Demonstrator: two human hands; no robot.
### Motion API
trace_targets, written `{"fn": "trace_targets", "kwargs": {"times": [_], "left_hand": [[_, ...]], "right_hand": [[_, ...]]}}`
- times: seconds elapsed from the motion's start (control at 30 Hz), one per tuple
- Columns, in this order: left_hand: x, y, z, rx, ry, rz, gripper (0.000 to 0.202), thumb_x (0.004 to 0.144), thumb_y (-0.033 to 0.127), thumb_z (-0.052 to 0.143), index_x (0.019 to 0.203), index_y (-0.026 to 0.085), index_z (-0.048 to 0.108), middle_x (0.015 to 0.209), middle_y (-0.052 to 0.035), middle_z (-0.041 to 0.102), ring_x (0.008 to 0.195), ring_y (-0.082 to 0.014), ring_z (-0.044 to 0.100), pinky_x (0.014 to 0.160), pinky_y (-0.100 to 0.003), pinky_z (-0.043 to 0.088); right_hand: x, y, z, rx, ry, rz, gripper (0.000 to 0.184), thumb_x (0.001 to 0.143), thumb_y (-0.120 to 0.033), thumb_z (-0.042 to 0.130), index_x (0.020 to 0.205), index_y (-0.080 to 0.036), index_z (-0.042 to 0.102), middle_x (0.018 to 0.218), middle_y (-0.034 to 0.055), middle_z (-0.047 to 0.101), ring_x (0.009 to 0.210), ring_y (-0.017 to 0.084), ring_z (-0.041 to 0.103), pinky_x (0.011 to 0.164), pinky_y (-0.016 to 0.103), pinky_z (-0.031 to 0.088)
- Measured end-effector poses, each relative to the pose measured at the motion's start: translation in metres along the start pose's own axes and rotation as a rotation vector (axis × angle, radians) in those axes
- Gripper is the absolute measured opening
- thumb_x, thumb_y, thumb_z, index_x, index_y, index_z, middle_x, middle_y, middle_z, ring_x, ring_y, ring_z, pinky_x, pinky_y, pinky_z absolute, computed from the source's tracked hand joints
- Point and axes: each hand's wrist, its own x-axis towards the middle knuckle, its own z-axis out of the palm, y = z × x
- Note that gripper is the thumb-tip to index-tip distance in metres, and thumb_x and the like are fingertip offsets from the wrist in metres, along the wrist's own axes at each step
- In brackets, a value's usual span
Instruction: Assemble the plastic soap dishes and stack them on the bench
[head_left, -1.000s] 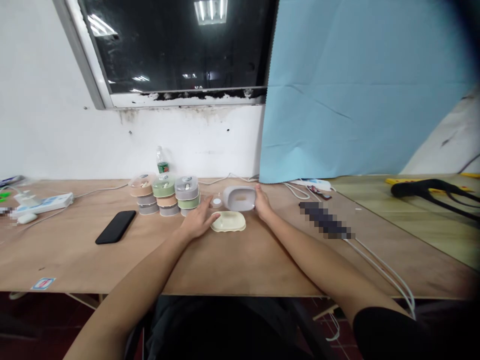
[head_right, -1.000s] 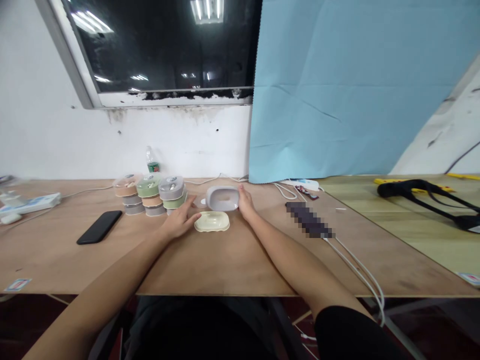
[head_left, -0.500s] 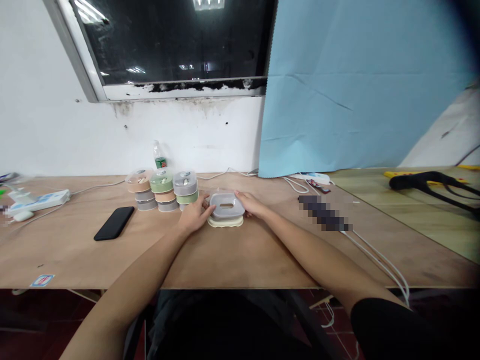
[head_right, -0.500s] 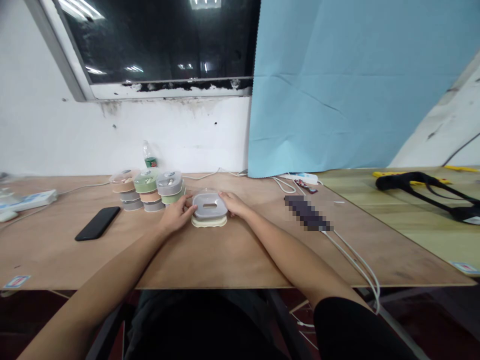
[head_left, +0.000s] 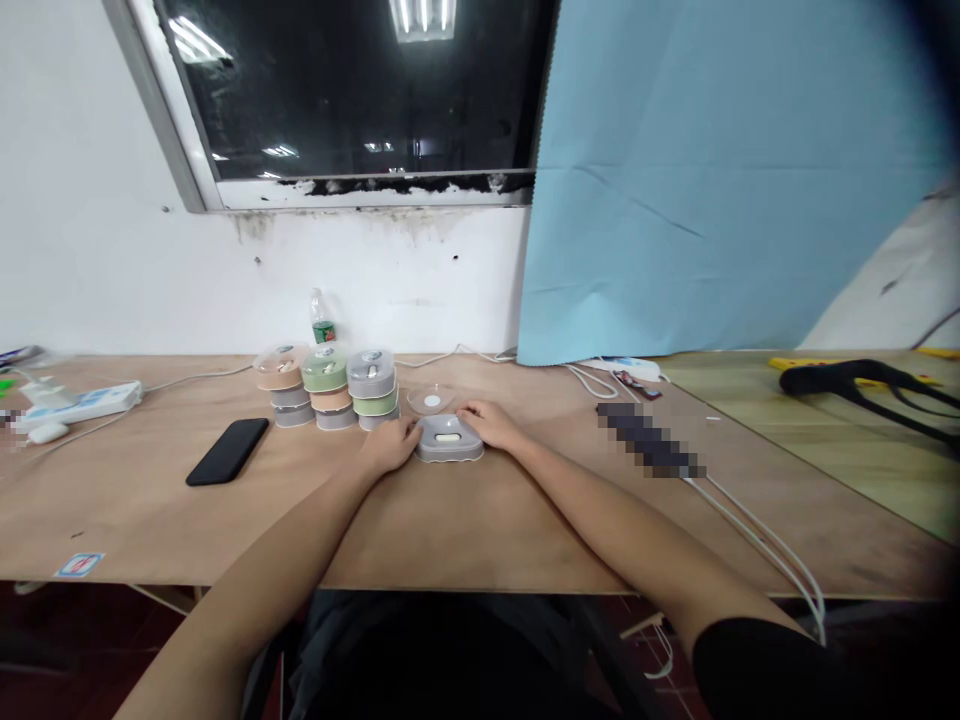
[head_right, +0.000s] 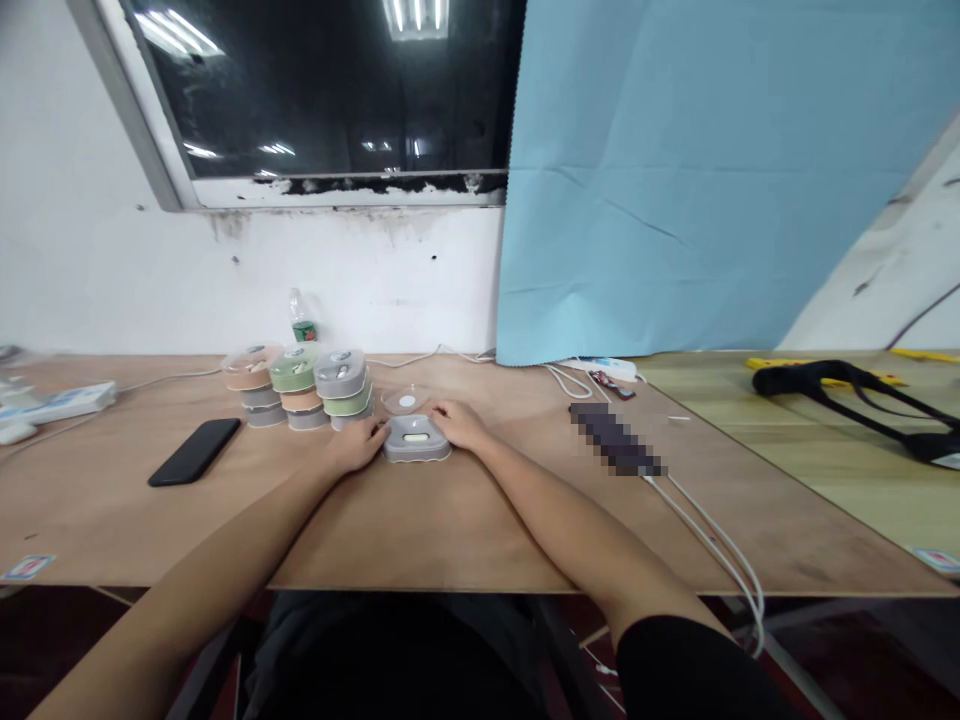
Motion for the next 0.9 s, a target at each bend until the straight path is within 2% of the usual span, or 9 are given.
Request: {"fn": "trace_targets", "kwargs": {"times": [0.13,0.23,0.33,0.47,0.53,0.63,0.7,0.8,0.9], "left_hand": [[-0.006,0.002,0.004,0.005,0.046,-0.069,0.040,0.093,0.042,0.034,0.116,0.023,0.060,0.104,-0.0072,0.069,0.095,-0.0249,0.063,0.076,-0.032,0.046],[-0.005,0.001,0.004,-0.034,0.059,-0.025,0.036,0.091,0.040,0.038,0.112,0.023,0.062,0.100,-0.0062,0.070,0.092,-0.0237,0.063,0.074,-0.031,0.045],[0.000,-0.003,0.002,-0.048,0.083,-0.018,0.035,0.090,0.039,0.039,0.106,0.021,0.064,0.097,-0.0075,0.070,0.088,-0.0238,0.063,0.072,-0.031,0.045],[0.004,-0.009,0.000,-0.052,0.105,-0.050,0.034,0.090,0.039,0.041,0.104,0.019,0.064,0.094,-0.0080,0.070,0.085,-0.0241,0.064,0.070,-0.032,0.046],[0.003,-0.010,-0.001,-0.048,0.100,-0.045,0.034,0.090,0.039,0.041,0.104,0.019,0.064,0.094,-0.0082,0.070,0.085,-0.0239,0.064,0.071,-0.032,0.046],[0.002,-0.012,-0.003,-0.052,0.092,-0.043,0.036,0.090,0.042,0.041,0.107,0.019,0.064,0.098,-0.0086,0.069,0.089,-0.0238,0.063,0.073,-0.032,0.046],[0.001,-0.012,-0.004,-0.068,0.088,-0.044,0.039,0.090,0.045,0.041,0.111,0.019,0.062,0.100,-0.0086,0.069,0.090,-0.0235,0.063,0.074,-0.031,0.046],[0.000,-0.012,-0.005,-0.097,0.082,-0.022,0.044,0.091,0.050,0.040,0.114,0.019,0.061,0.099,-0.0086,0.069,0.089,-0.0229,0.063,0.074,-0.031,0.046],[0.000,-0.012,-0.006,-0.126,0.096,0.020,0.049,0.091,0.054,0.036,0.115,0.018,0.060,0.097,-0.0082,0.068,0.090,-0.0226,0.063,0.076,-0.032,0.046]], "right_hand": [[-0.006,0.009,0.008,0.095,0.012,0.034,0.029,0.083,-0.039,0.052,0.078,-0.016,0.069,0.074,0.0009,0.068,0.067,0.013,0.057,0.057,0.021,0.037],[-0.005,0.013,0.009,0.144,-0.028,0.024,0.035,0.081,-0.046,0.053,0.073,-0.015,0.068,0.066,-0.0009,0.064,0.061,0.012,0.055,0.054,0.020,0.036],[0.010,0.014,0.009,0.207,0.028,0.009,0.037,0.085,-0.045,0.048,0.088,-0.016,0.070,0.079,0.0013,0.069,0.069,0.014,0.059,0.063,0.023,0.042],[0.037,0.014,0.010,0.171,0.084,-0.008,0.035,0.087,-0.030,0.048,0.118,-0.022,0.063,0.106,0.0041,0.069,0.090,0.017,0.062,0.084,0.029,0.045],[0.043,0.014,0.011,0.107,0.021,-0.030,0.032,0.086,-0.026,0.051,0.115,-0.025,0.066,0.109,0.0034,0.069,0.097,0.018,0.061,0.088,0.030,0.043],[0.038,0.014,0.009,0.004,-0.042,-0.032,0.022,0.083,-0.030,0.059,0.101,-0.024,0.070,0.095,0.0040,0.071,0.090,0.020,0.061,0.085,0.030,0.043],[0.030,0.013,0.005,-0.077,0.008,-0.052,0.020,0.081,-0.035,0.063,0.094,-0.022,0.071,0.090,0.0056,0.068,0.086,0.020,0.060,0.082,0.030,0.043],[0.020,0.012,-0.004,-0.181,0.171,-0.123,0.020,0.079,-0.038,0.064,0.084,-0.020,0.071,0.098,0.0091,0.062,0.097,0.023,0.054,0.089,0.033,0.039],[0.016,0.009,-0.010,-0.112,0.347,-0.179,0.021,0.085,-0.036,0.056,0.088,-0.018,0.066,0.106,0.0099,0.060,0.105,0.023,0.051,0.095,0.035,0.037]]}}
